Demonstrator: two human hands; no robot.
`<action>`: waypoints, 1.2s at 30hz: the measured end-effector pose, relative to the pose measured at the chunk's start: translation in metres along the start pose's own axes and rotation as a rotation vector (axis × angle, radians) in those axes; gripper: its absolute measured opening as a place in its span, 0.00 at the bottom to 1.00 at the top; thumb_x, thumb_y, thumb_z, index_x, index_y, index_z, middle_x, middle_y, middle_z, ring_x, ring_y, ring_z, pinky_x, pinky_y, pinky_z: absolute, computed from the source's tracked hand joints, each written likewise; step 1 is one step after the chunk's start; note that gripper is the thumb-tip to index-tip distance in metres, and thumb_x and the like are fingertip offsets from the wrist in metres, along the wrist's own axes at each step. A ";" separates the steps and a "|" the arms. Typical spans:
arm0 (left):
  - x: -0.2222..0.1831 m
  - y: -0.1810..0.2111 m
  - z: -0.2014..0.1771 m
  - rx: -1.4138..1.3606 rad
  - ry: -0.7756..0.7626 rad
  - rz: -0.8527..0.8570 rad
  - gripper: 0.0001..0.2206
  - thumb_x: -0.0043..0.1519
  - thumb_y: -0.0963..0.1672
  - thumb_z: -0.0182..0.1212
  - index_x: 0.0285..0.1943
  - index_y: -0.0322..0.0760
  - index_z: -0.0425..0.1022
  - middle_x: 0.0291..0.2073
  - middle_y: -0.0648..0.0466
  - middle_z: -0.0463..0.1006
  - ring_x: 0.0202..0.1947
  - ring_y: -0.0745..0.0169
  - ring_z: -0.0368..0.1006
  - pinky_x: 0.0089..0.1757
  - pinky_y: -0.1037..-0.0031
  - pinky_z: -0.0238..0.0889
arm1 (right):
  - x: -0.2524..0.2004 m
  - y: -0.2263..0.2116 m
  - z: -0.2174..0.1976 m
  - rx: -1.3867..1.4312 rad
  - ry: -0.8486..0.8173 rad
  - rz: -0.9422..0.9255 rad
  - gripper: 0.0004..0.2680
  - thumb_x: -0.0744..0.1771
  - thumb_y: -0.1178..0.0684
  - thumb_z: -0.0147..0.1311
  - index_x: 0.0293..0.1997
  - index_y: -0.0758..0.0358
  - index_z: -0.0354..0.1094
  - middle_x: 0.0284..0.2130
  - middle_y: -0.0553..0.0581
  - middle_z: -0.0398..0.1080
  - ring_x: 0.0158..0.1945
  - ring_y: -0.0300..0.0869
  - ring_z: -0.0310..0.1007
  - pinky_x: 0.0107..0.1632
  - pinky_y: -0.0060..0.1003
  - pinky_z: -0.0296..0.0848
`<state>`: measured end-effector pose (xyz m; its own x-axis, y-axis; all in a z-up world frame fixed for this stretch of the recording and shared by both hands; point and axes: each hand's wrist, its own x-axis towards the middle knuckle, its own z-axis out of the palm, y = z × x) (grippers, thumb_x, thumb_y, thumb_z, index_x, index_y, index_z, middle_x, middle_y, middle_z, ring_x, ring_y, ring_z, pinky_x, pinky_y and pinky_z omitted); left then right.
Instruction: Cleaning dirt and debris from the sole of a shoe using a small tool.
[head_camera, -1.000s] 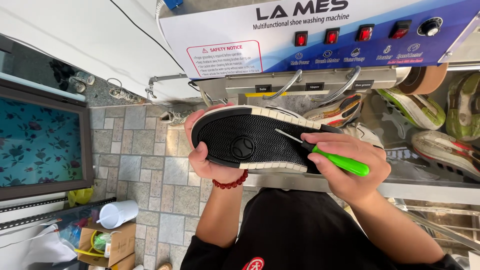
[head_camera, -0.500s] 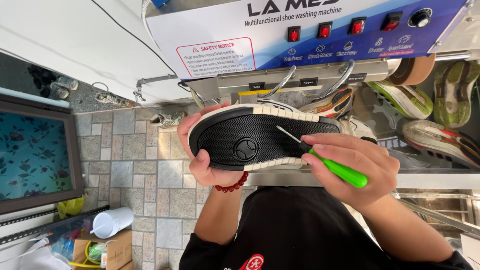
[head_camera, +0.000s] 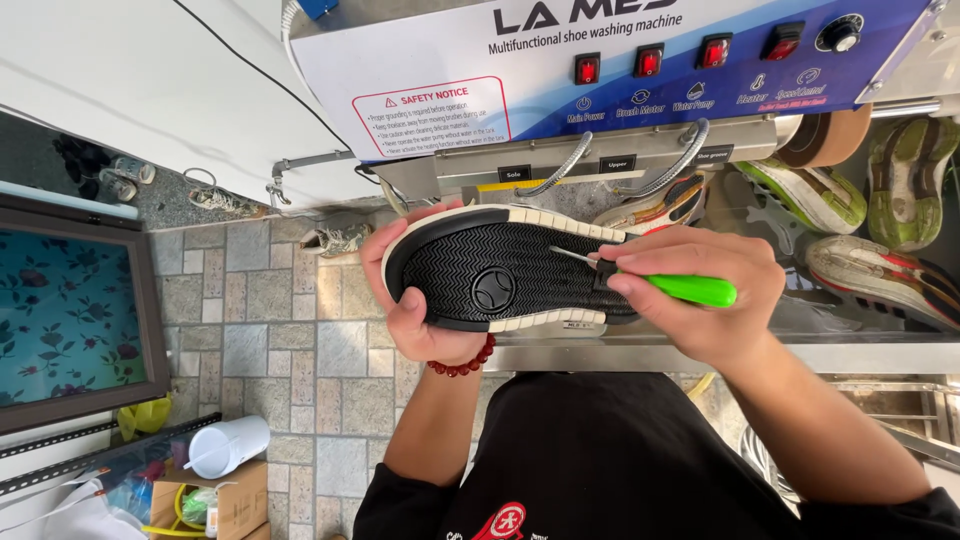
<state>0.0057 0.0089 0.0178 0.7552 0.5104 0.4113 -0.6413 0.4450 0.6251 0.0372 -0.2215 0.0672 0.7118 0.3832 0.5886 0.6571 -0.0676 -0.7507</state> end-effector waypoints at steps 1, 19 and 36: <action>-0.002 0.000 0.003 0.003 0.002 -0.001 0.28 0.61 0.50 0.57 0.65 0.26 0.62 0.52 0.28 0.73 0.55 0.34 0.74 0.55 0.52 0.73 | -0.005 -0.001 0.005 0.003 -0.001 0.002 0.07 0.63 0.65 0.66 0.41 0.67 0.74 0.39 0.64 0.78 0.42 0.47 0.84 0.40 0.32 0.82; 0.000 0.008 0.001 -0.045 0.035 -0.095 0.27 0.63 0.48 0.55 0.66 0.24 0.62 0.52 0.30 0.75 0.55 0.33 0.74 0.57 0.51 0.70 | -0.013 0.036 -0.012 0.372 -0.064 0.176 0.08 0.63 0.68 0.65 0.44 0.69 0.75 0.42 0.66 0.78 0.47 0.49 0.83 0.50 0.39 0.82; -0.005 0.012 -0.002 -0.187 -0.006 -0.208 0.26 0.62 0.48 0.56 0.66 0.29 0.64 0.54 0.32 0.75 0.57 0.34 0.73 0.55 0.50 0.72 | -0.031 0.024 -0.005 0.569 0.132 0.234 0.04 0.67 0.66 0.60 0.43 0.72 0.71 0.41 0.73 0.77 0.45 0.52 0.82 0.50 0.40 0.82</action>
<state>-0.0060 0.0137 0.0221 0.8738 0.3894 0.2912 -0.4856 0.6684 0.5634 0.0323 -0.2395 0.0330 0.8691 0.2983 0.3946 0.2716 0.3789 -0.8847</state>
